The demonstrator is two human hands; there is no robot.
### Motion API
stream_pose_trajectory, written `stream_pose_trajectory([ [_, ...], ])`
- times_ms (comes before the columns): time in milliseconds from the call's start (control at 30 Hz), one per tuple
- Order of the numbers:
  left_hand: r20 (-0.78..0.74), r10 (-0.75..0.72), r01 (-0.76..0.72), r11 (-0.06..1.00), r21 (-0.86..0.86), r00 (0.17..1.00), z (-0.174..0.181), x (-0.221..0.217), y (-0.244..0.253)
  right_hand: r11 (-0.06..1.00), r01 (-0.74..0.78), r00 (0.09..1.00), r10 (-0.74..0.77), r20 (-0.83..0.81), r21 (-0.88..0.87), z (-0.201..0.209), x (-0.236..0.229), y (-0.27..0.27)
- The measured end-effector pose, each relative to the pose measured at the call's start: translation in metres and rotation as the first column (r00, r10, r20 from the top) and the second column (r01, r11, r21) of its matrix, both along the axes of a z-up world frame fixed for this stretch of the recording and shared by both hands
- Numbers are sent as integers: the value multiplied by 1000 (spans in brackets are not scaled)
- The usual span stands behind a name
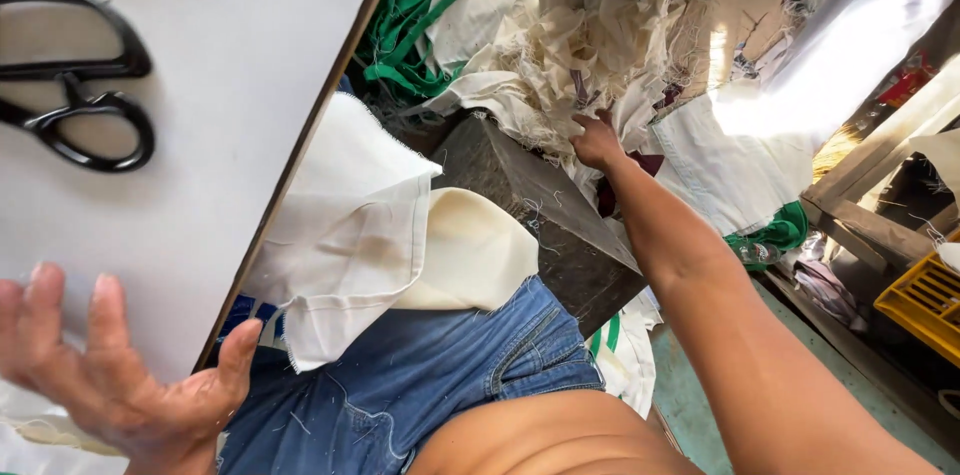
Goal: The person is using an industrial sewing machine to assemble white fabric bags with green straps, involving fabric alignment, folding, and sewing.
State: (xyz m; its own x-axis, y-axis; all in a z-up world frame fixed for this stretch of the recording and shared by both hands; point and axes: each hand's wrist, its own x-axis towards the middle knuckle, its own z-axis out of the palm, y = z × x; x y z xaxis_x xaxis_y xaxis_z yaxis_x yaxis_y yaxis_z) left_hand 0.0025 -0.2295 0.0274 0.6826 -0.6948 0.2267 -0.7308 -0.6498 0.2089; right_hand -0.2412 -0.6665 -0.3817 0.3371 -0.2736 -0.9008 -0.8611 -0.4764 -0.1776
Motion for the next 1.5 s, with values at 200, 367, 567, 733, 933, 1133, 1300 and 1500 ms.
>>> stream_pose_trajectory([
  [200,-45,9,-5,997,79,999,-2,1,2,988,149,988,-147,-38,43,-22,17,-4],
  [367,-70,21,-13,994,112,997,6,1,-11,642,633,746,-655,119,-433,-26,-21,-25],
  [567,-79,19,-3,979,202,997,4,4,1,999,-33,774,1,-633,-39,-8,-201,-39],
  [733,-100,23,-3,980,200,995,0,4,9,963,-245,738,258,-623,109,83,-118,-5],
  [933,-117,-8,32,978,208,993,3,8,7,997,70,982,-75,-174,-34,24,-14,14],
  [1133,-99,20,2,976,217,995,3,5,6,992,21,980,5,-200,125,-69,14,6],
  [1300,-101,52,-26,970,242,993,4,3,0,948,259,965,-247,-85,183,-21,22,0],
  [1500,-81,63,-47,981,190,995,2,2,-8,927,245,963,-200,-179,284,24,-22,-7],
])
